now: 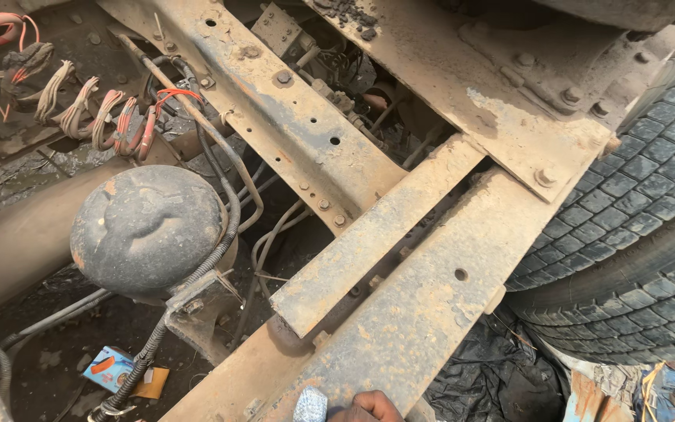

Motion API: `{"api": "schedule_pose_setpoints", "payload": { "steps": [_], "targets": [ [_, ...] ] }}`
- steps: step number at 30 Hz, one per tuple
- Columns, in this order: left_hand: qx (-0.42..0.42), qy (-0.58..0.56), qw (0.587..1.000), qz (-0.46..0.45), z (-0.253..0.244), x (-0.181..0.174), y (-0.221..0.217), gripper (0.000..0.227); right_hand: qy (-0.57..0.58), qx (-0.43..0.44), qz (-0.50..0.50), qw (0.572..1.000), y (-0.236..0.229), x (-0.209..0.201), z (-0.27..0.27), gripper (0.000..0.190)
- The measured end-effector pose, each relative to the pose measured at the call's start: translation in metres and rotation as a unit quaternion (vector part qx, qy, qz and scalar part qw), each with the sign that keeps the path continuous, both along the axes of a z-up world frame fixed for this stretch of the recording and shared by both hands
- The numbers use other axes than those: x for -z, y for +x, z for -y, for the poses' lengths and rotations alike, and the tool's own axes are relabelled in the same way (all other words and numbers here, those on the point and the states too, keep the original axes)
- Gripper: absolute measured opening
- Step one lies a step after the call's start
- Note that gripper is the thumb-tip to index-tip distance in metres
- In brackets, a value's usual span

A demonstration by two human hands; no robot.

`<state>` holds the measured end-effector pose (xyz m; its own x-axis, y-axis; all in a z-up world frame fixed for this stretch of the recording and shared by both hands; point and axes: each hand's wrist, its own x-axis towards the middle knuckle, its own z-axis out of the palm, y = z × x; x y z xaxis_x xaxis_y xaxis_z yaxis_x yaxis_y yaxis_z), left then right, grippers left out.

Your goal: The person cleans a truck chassis by wiping the metal frame and an air tank with a cloth.

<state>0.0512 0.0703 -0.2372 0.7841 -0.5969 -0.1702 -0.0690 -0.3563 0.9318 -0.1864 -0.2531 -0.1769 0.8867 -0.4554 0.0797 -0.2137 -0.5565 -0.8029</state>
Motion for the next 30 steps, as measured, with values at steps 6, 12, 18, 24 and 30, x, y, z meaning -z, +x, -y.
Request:
{"api": "schedule_pose_setpoints", "payload": {
  "steps": [6,12,18,24,30],
  "targets": [
    [-0.025,-0.03,0.998,0.038,0.017,-0.018,0.013,0.041,-0.177,-0.091,0.175,0.964,0.025,-0.112,-0.007,0.013],
    [-0.076,-0.061,0.994,0.052,0.042,-0.062,0.02,0.04,-0.246,-0.188,0.213,0.927,0.026,-0.184,-0.011,0.02],
    [-0.073,-0.016,0.995,0.071,0.068,-0.101,0.02,0.038,-0.312,-0.126,0.179,0.925,0.023,-0.197,-0.051,0.017],
    [-0.04,-0.083,0.991,0.098,0.082,-0.097,0.044,0.035,-0.354,-0.192,0.178,0.898,0.014,-0.167,-0.105,0.025],
    [-0.011,-0.114,0.991,0.074,0.075,-0.124,0.036,0.035,-0.345,-0.11,0.075,0.929,0.009,-0.187,-0.072,0.037]
  ]
}}
